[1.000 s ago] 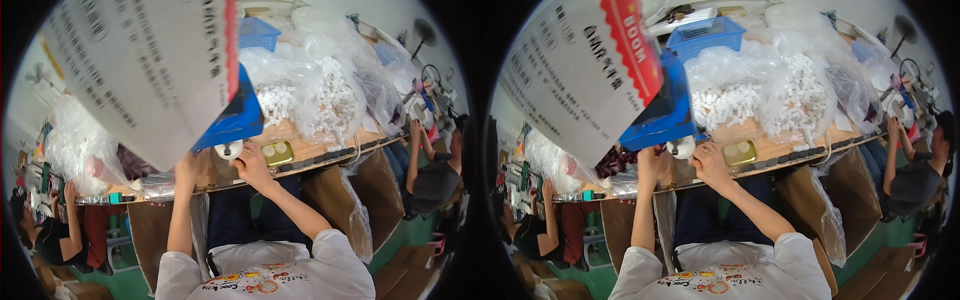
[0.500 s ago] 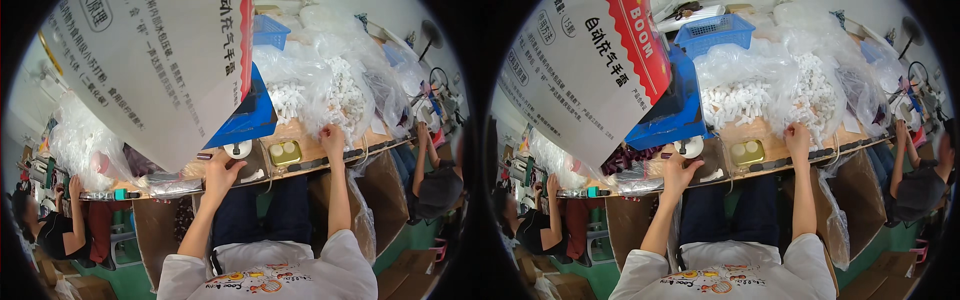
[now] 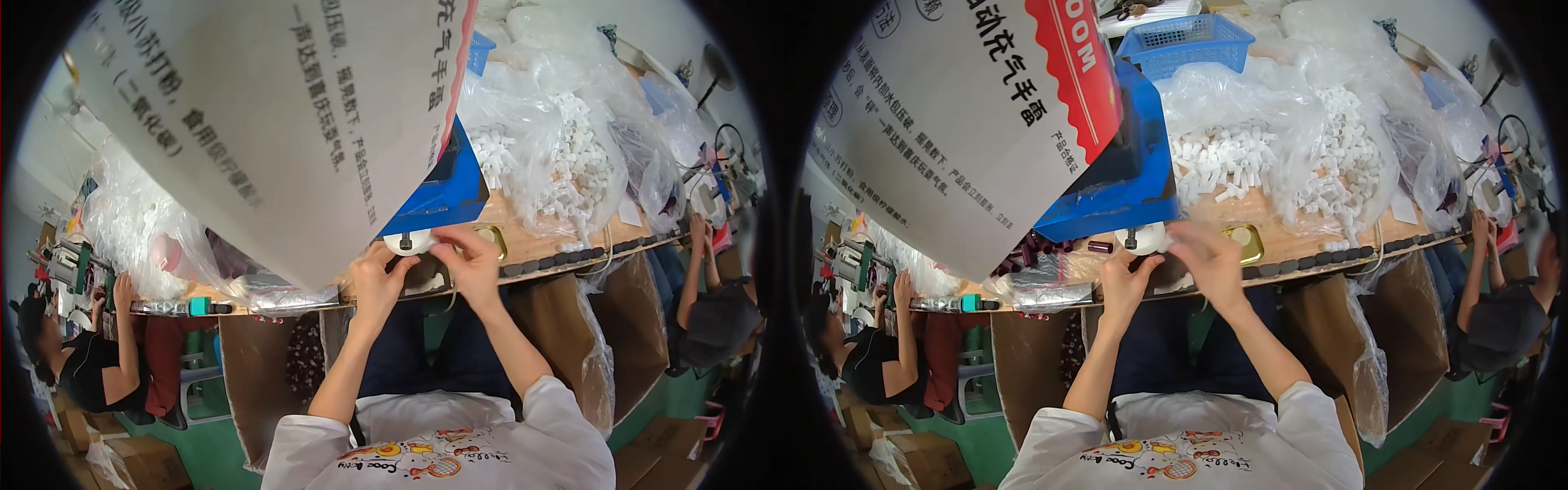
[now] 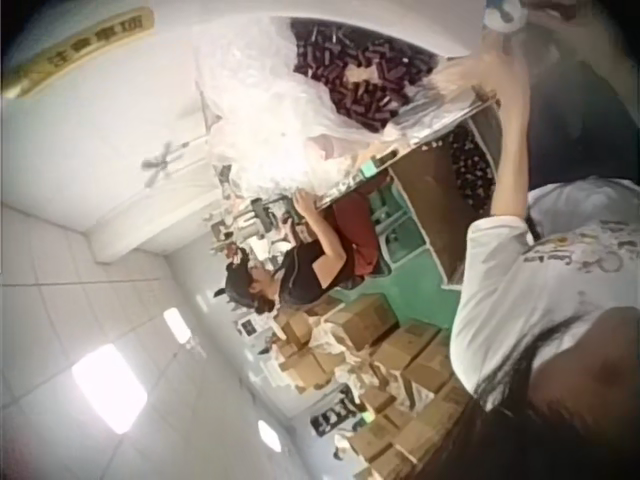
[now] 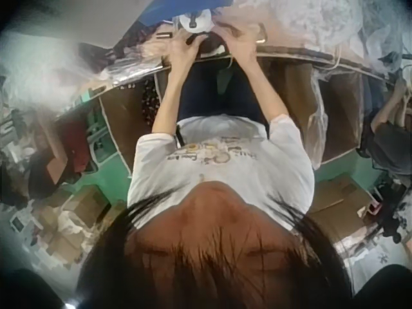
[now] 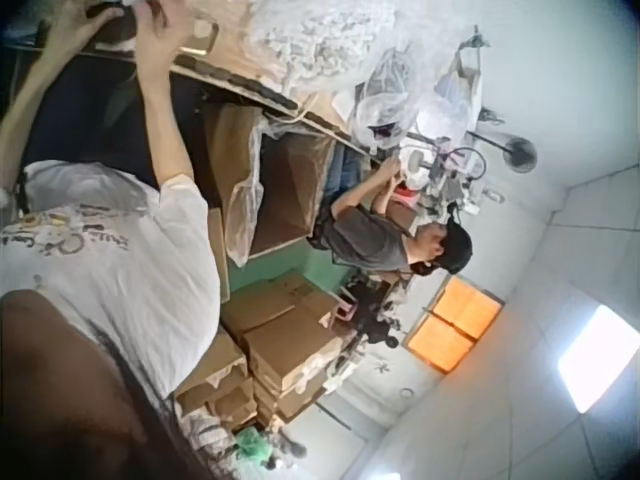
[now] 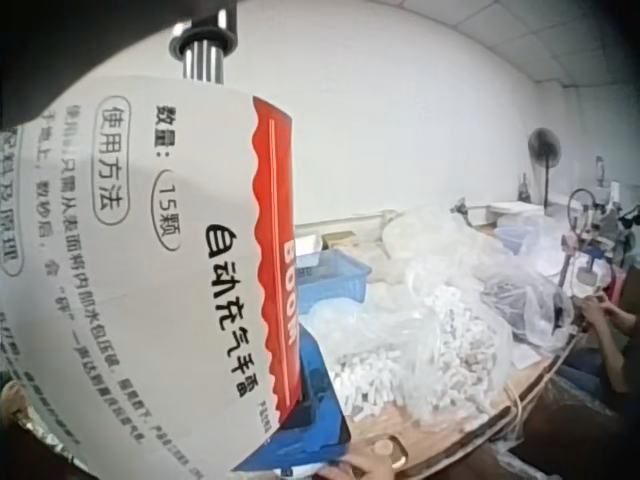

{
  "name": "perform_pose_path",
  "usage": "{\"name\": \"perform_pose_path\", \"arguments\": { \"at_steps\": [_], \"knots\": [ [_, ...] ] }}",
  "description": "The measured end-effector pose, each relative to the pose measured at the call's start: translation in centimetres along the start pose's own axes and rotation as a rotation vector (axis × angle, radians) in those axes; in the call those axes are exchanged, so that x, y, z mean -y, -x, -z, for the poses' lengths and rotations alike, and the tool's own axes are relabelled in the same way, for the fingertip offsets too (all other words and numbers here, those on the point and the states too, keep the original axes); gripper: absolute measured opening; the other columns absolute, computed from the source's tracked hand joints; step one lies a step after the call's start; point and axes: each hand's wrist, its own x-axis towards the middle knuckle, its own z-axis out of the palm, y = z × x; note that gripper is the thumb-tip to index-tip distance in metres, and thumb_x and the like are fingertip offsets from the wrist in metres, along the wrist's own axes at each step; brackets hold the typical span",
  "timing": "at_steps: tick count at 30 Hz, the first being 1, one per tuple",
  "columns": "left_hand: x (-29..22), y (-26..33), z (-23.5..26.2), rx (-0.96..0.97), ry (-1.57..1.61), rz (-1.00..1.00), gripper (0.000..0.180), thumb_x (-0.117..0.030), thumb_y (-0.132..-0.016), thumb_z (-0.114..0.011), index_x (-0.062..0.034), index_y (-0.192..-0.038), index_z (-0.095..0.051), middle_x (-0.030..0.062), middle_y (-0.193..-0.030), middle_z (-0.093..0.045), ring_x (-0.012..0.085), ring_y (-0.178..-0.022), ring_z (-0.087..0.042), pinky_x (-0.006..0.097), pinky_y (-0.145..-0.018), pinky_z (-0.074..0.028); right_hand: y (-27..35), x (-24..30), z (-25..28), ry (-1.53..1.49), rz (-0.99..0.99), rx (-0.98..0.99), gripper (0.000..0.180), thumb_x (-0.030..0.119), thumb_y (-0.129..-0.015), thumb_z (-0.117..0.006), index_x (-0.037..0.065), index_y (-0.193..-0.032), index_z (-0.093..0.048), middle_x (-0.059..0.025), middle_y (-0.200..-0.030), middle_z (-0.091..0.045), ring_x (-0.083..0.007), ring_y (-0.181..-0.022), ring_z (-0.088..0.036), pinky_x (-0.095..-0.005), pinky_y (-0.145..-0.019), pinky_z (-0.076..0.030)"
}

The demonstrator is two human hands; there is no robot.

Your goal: The person assembles plastic components by taking pieces from the table, positioning them on a press machine fixture, and pressing them together by hand.

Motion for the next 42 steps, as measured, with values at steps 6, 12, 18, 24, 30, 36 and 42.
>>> {"name": "perform_pose_path", "arguments": {
  "at_steps": [6, 12, 18, 24, 30, 36, 42],
  "knots": [
    [-1.1, 0.2, 0.0, 0.005, 0.000, 0.046, 0.024, -0.003, -0.078, -0.079, 0.0011, -0.102, -0.075, 0.0187, -0.098, -0.074, 0.0314, -0.089, -0.072, 0.036, -0.076, -0.053, -0.8, 0.0, -1.4, 0.481, 0.657, 0.146, 0.021, -0.009, -0.073, -0.067, 0.000, -0.092, -0.070, -0.0112, -0.099, -0.071, -0.0330, -0.098, -0.067, -0.0407, -0.084, -0.053],
    [-0.3, 0.2, 0.3, -0.004, 0.019, 0.113, 0.024, -0.003, -0.077, -0.079, 0.0000, -0.100, -0.075, 0.0170, -0.100, -0.073, 0.0315, -0.095, -0.068, 0.037, -0.084, -0.050, -2.0, -1.0, 1.0, 0.499, 0.455, 0.205, 0.022, -0.004, -0.078, -0.068, 0.002, -0.099, -0.071, -0.0136, -0.104, -0.070, -0.0335, -0.101, -0.066, -0.0404, -0.084, -0.054],
    [-0.4, 0.0, 0.5, 0.064, -0.196, 0.025, 0.034, -0.013, -0.076, -0.083, -0.0026, -0.107, -0.075, 0.0136, -0.105, -0.073, 0.0279, -0.100, -0.068, 0.037, -0.093, -0.051, -8.1, -6.5, 6.7, 0.984, 0.272, 0.178, 0.032, 0.000, -0.075, -0.071, 0.005, -0.108, -0.072, -0.0165, -0.107, -0.069, -0.0358, -0.104, -0.062, -0.0452, -0.087, -0.052],
    [1.9, 2.2, 2.2, 0.080, 0.148, 0.251, 0.052, -0.006, -0.077, -0.081, 0.0040, -0.125, -0.063, 0.0170, -0.127, -0.067, 0.0256, -0.122, -0.061, 0.035, -0.100, -0.048, -7.8, -7.4, 6.6, 0.982, 0.276, 0.254, 0.030, -0.003, -0.074, -0.071, 0.002, -0.104, -0.068, -0.0162, -0.103, -0.067, -0.0388, -0.103, -0.061, -0.0456, -0.085, -0.052],
    [0.8, 1.5, 0.9, 0.025, -0.104, 0.035, 0.036, -0.005, -0.075, -0.082, -0.0008, -0.110, -0.073, 0.0171, -0.118, -0.068, 0.0347, -0.111, -0.064, 0.040, -0.094, -0.049, -5.5, -3.0, 4.4, 0.401, -0.061, 0.108, 0.022, -0.005, -0.079, -0.071, 0.002, -0.100, -0.068, -0.0103, -0.092, -0.069, -0.0229, -0.086, -0.069, -0.0318, -0.077, -0.053],
    [-1.6, 0.1, 0.7, -0.116, 0.085, 0.059, 0.028, -0.004, -0.071, -0.083, -0.0011, -0.098, -0.076, 0.0150, -0.111, -0.069, 0.0302, -0.105, -0.062, 0.040, -0.092, -0.048, -2.1, -4.1, 0.5, -0.263, -0.256, 0.099, 0.029, -0.003, -0.085, -0.070, -0.001, -0.114, -0.070, -0.0074, -0.095, -0.074, -0.0104, -0.083, -0.066, -0.0258, -0.075, -0.053],
    [-2.3, 2.6, 12.3, 0.276, -0.437, 0.300, 0.033, -0.016, -0.072, -0.085, -0.0049, -0.101, -0.075, 0.0136, -0.090, -0.074, 0.0302, -0.082, -0.072, 0.041, -0.074, -0.053, -0.9, -6.1, -1.2, -0.043, -0.100, 0.181, 0.025, 0.000, -0.081, -0.073, -0.004, -0.105, -0.071, -0.0096, -0.095, -0.075, -0.0171, -0.084, -0.069, -0.0310, -0.076, -0.054]
  ]
}}
